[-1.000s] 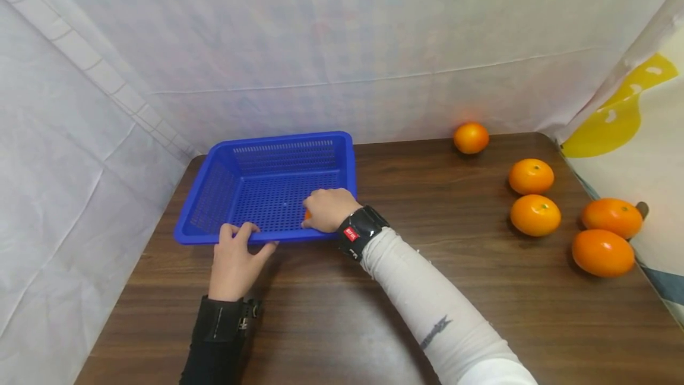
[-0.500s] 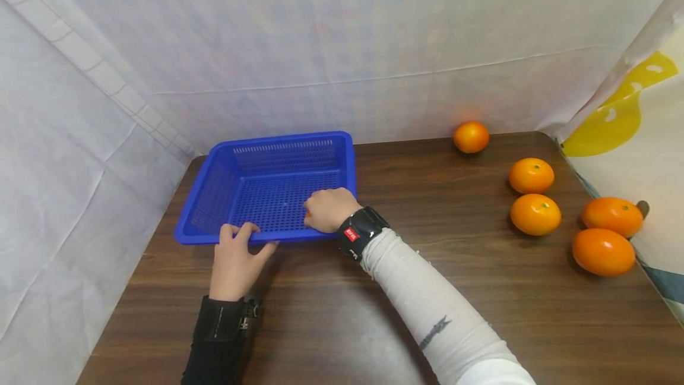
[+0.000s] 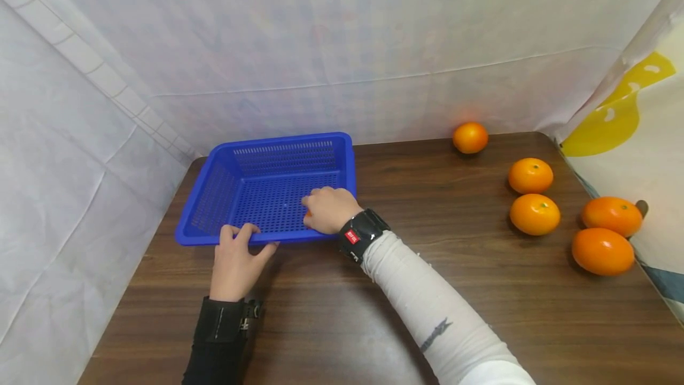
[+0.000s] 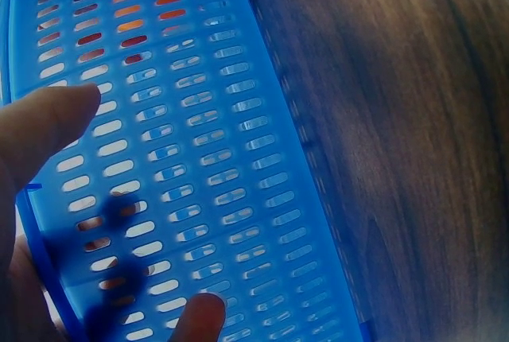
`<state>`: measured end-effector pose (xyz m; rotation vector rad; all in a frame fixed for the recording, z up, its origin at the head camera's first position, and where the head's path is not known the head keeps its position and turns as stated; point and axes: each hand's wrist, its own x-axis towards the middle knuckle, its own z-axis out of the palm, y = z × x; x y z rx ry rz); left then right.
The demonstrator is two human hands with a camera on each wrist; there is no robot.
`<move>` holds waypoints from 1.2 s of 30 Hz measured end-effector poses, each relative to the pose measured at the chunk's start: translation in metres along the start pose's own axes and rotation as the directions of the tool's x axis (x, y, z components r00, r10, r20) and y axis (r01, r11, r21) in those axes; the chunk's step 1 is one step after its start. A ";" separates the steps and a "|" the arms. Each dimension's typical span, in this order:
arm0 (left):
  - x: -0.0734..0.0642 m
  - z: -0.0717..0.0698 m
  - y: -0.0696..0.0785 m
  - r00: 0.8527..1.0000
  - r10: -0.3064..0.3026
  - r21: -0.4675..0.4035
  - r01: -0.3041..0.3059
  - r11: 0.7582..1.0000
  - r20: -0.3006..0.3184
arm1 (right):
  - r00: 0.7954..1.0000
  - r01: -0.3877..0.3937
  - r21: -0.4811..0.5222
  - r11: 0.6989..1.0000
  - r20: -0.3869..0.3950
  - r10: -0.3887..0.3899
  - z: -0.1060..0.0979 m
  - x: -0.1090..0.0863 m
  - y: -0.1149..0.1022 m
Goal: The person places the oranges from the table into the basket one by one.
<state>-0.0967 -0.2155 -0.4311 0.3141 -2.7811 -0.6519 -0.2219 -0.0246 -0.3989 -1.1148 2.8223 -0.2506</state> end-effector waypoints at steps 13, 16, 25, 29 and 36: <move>0.002 -0.001 -0.001 1.000 -0.002 0.013 0.002 1.000 0.011 | 0.980 0.062 0.074 0.995 -0.191 -0.047 0.000 -0.003 0.003; 0.001 -0.002 0.000 1.000 -0.003 0.014 0.002 1.000 0.012 | 0.972 0.070 0.072 0.995 -0.229 -0.052 0.002 -0.004 0.004; 0.001 -0.001 0.001 1.000 -0.010 0.010 0.010 1.000 0.011 | 0.882 0.137 0.037 0.990 -0.460 -0.105 0.009 -0.006 0.007; 0.001 0.000 0.000 1.000 -0.008 0.014 0.008 1.000 0.006 | 0.832 0.165 0.023 0.986 -0.540 -0.126 0.010 -0.010 0.007; 0.001 0.001 0.000 1.000 -0.012 0.017 0.012 1.000 0.002 | 0.790 0.174 0.025 0.984 -0.600 -0.125 0.013 -0.019 0.011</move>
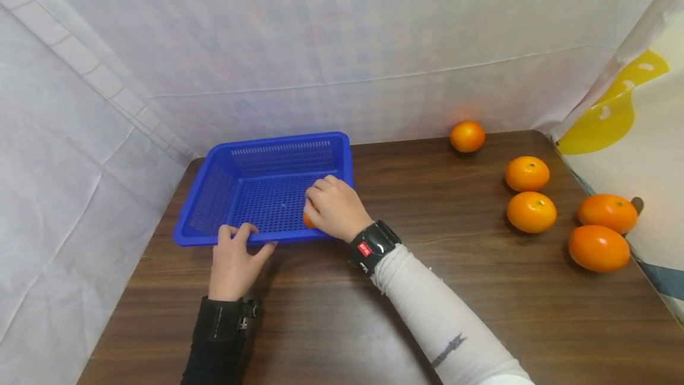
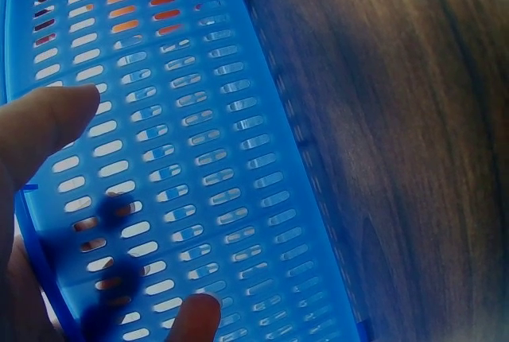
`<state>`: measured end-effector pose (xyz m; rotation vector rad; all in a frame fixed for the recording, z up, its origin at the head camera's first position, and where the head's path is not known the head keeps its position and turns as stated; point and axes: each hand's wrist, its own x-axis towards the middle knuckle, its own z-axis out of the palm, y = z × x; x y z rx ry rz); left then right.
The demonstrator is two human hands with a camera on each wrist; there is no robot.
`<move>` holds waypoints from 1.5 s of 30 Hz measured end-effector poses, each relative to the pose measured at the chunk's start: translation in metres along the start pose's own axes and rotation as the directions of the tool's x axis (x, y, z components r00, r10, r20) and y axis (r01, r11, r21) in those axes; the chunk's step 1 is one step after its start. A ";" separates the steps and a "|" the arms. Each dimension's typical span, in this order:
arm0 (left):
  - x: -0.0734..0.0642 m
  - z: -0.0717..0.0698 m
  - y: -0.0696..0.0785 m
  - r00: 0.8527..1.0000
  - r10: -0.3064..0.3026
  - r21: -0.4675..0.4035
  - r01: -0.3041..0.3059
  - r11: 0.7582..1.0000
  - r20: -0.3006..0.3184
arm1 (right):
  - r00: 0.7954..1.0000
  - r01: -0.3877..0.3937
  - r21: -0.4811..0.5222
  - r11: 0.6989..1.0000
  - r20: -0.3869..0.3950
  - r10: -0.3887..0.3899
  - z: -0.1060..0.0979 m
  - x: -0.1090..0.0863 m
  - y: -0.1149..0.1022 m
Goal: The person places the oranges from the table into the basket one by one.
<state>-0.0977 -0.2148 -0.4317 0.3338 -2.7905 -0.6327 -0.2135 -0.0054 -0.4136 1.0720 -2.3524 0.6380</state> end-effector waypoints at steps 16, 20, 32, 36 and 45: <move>0.002 -0.003 0.001 1.000 -0.008 0.013 0.008 1.000 0.006 | 0.995 -0.070 0.043 0.997 -0.064 0.072 -0.017 -0.029 0.006; 0.002 -0.003 0.001 1.000 -0.008 0.015 0.008 1.000 0.012 | 0.994 -0.058 0.047 0.997 -0.090 0.062 -0.020 -0.035 0.008; 0.000 -0.001 0.000 0.999 -0.017 0.007 0.017 1.000 0.037 | 0.988 -0.055 0.055 0.997 -0.138 0.062 -0.021 -0.051 0.016; 0.001 -0.001 0.000 0.999 -0.010 0.002 0.010 1.000 0.033 | 0.987 -0.064 0.056 0.996 -0.143 0.072 -0.022 -0.056 0.019; 0.000 -0.001 -0.001 1.000 -0.006 0.003 0.006 1.000 0.031 | 0.981 -0.084 0.069 0.994 -0.172 0.095 -0.026 -0.070 0.026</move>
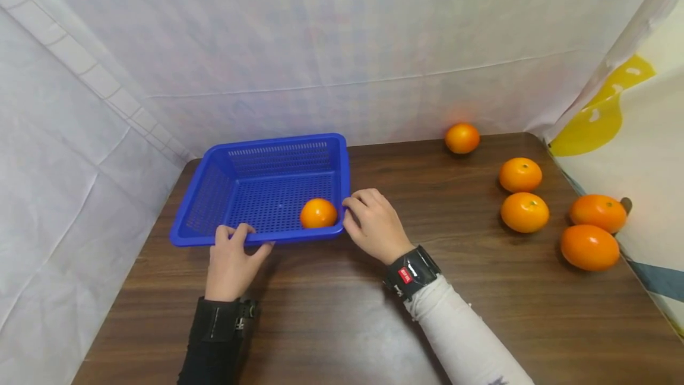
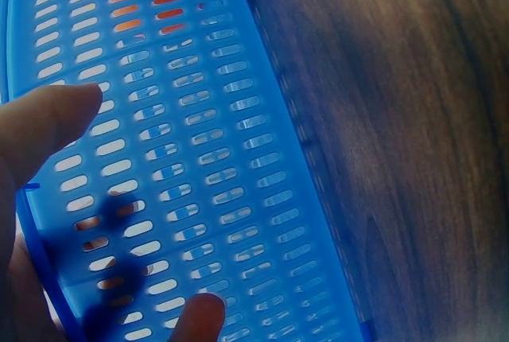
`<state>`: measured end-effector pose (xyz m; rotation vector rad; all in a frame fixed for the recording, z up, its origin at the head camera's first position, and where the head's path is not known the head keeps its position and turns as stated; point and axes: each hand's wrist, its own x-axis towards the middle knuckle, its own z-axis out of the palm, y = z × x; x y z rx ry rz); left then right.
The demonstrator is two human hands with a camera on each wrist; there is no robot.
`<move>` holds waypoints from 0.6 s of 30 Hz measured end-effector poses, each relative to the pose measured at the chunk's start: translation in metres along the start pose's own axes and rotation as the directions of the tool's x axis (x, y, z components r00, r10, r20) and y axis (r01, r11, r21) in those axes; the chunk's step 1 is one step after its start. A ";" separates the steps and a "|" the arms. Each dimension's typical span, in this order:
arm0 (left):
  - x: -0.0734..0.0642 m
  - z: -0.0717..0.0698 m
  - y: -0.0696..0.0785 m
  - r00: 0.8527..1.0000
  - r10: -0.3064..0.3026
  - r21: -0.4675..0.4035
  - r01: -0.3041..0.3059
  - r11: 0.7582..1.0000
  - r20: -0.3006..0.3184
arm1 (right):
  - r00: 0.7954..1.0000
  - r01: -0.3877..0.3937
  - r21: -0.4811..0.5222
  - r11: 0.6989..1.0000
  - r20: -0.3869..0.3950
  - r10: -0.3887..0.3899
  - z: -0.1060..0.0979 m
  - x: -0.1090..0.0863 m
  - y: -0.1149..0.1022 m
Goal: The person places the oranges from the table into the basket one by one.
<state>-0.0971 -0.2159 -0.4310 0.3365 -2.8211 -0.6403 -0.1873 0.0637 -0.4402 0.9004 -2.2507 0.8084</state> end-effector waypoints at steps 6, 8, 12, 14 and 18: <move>0.000 0.000 0.000 1.000 0.001 -0.001 -0.001 1.000 0.001 | 1.000 -0.011 -0.007 1.000 -0.018 0.011 -0.003 -0.007 0.005; 0.000 0.000 0.000 1.000 0.002 -0.001 -0.002 1.000 0.000 | 1.000 -0.019 -0.007 1.000 -0.020 0.019 -0.005 -0.010 0.007; 0.000 0.000 0.000 1.000 0.002 0.003 -0.002 1.000 0.005 | 0.999 -0.030 -0.014 0.999 -0.026 0.029 -0.007 -0.015 0.012; 0.001 0.000 -0.001 1.000 0.002 0.006 -0.002 1.000 0.009 | 0.999 -0.035 -0.018 0.999 -0.029 0.035 -0.009 -0.017 0.014; 0.001 0.001 -0.001 1.000 0.003 0.007 -0.003 1.000 0.018 | 0.998 -0.057 -0.033 0.998 -0.025 0.056 -0.013 -0.022 0.019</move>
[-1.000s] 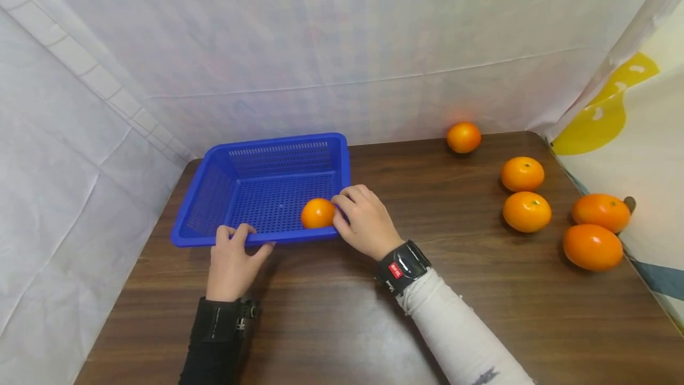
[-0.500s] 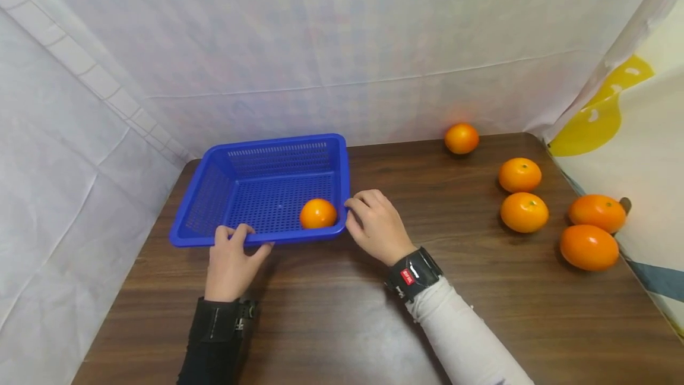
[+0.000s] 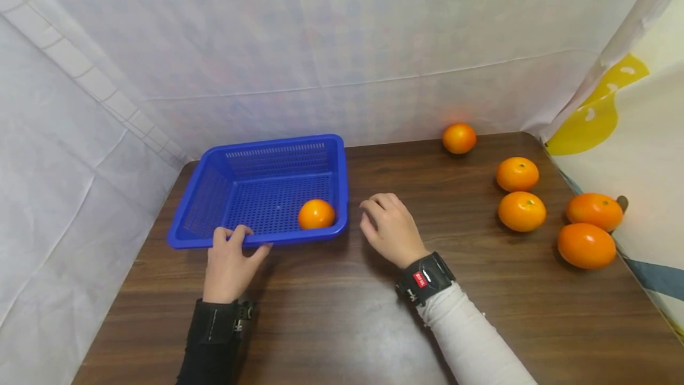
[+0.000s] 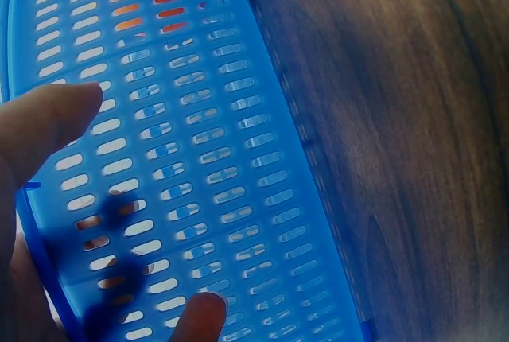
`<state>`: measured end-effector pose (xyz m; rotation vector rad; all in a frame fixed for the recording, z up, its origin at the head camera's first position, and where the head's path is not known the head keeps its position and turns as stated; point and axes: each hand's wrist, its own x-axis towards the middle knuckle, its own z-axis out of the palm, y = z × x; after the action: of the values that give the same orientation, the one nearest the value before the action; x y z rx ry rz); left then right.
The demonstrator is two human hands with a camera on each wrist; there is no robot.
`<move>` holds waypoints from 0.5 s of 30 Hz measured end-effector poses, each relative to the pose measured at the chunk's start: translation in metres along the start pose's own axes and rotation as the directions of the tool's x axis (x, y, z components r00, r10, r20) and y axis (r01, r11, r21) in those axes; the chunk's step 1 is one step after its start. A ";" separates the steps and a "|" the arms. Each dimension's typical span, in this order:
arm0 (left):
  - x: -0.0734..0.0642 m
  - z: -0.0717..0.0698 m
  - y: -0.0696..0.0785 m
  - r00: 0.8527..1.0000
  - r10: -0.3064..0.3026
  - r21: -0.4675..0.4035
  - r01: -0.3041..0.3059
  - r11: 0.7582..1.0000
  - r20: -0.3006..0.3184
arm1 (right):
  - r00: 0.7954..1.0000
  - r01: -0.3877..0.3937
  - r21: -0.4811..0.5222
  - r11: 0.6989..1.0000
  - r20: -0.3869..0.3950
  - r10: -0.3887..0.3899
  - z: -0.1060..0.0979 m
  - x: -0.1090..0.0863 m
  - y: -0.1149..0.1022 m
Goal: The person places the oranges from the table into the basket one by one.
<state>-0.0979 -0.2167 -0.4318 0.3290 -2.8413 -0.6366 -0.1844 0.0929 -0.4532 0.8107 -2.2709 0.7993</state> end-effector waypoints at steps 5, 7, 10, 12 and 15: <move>0.000 0.000 0.000 1.000 -0.001 -0.005 0.001 1.000 0.005 | 0.999 -0.040 -0.018 0.999 0.015 0.041 -0.007 -0.006 0.008; 0.001 0.000 0.000 1.000 -0.002 -0.008 0.002 1.000 0.006 | 0.999 -0.051 -0.022 0.998 0.016 0.052 -0.011 -0.008 0.011; 0.001 0.000 0.000 1.000 -0.001 -0.010 0.001 1.000 0.006 | 0.998 -0.059 -0.035 0.998 0.011 0.060 -0.015 -0.012 0.016; 0.001 0.000 0.000 1.000 -0.002 -0.010 0.002 1.000 0.005 | 0.998 -0.060 -0.045 0.997 0.009 0.061 -0.017 -0.014 0.020; 0.000 -0.001 0.000 1.000 -0.008 -0.005 0.008 1.000 0.006 | 0.998 -0.059 -0.059 0.997 0.002 0.059 -0.020 -0.019 0.025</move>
<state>-0.0976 -0.2170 -0.4314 0.3383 -2.8454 -0.6475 -0.1833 0.1290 -0.4617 0.7220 -2.3198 0.7547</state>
